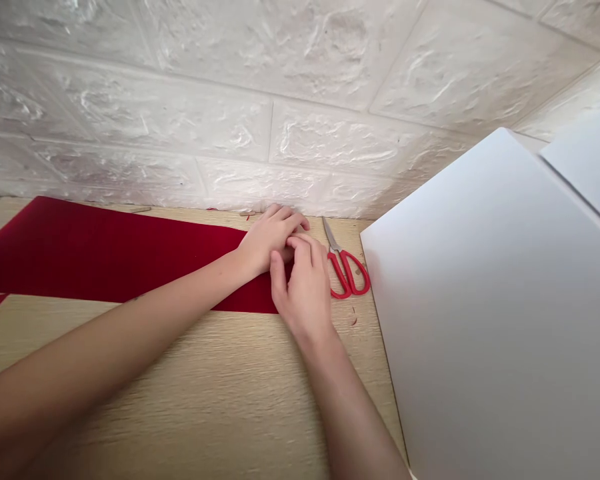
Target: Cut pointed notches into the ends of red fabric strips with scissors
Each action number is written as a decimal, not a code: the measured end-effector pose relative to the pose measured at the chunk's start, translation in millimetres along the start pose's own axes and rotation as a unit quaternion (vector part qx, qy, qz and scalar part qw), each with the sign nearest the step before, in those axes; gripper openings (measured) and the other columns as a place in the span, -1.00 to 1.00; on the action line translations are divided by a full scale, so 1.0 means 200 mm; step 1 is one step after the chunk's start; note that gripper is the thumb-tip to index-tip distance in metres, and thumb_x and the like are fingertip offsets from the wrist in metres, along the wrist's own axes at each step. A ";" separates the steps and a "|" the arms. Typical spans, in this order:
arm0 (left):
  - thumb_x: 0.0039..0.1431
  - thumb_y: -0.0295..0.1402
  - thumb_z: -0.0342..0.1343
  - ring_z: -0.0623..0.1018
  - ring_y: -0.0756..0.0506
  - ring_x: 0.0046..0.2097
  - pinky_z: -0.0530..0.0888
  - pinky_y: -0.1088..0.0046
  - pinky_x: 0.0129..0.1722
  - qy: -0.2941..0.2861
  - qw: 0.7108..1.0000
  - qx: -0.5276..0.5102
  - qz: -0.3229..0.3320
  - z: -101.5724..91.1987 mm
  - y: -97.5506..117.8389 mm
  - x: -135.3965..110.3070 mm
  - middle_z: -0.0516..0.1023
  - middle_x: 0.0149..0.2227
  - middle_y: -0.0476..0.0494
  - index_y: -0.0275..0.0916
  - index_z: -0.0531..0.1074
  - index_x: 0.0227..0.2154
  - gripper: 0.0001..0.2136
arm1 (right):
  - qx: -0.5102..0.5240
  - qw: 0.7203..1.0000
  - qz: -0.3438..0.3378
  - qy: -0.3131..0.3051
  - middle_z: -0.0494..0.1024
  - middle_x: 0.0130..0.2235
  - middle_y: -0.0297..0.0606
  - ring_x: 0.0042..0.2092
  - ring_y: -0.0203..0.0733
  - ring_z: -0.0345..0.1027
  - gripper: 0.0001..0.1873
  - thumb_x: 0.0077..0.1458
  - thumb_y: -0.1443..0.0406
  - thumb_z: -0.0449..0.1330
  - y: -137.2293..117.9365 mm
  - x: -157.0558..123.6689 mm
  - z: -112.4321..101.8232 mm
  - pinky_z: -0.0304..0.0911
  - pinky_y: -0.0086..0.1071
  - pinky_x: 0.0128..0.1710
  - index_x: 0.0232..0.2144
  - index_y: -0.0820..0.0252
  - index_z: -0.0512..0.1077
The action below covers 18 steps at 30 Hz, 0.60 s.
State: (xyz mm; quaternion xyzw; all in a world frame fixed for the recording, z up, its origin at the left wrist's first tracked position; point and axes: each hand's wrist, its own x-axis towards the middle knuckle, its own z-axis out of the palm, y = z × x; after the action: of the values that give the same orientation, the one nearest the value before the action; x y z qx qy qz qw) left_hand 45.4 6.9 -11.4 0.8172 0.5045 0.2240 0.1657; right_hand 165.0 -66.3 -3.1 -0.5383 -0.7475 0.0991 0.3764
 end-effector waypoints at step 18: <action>0.36 -0.33 0.09 0.41 -0.31 0.19 0.37 0.16 0.22 0.014 1.000 -0.023 -0.013 0.00 0.00 -0.01 0.57 0.06 -0.32 -0.37 0.40 0.07 -0.70 | 0.357 0.906 0.220 0.060 0.12 0.50 -0.18 0.52 -0.02 -0.02 -0.21 0.33 -0.29 -0.30 0.15 0.08 0.13 -0.01 0.18 0.47 0.37 -0.15 0.17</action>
State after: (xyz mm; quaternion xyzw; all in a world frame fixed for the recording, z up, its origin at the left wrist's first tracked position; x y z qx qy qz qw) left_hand 45.3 5.7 -11.9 0.8038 0.5116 0.2445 0.1803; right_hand 167.1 -33.9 -31.6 -0.5239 -0.5012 0.4071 0.5556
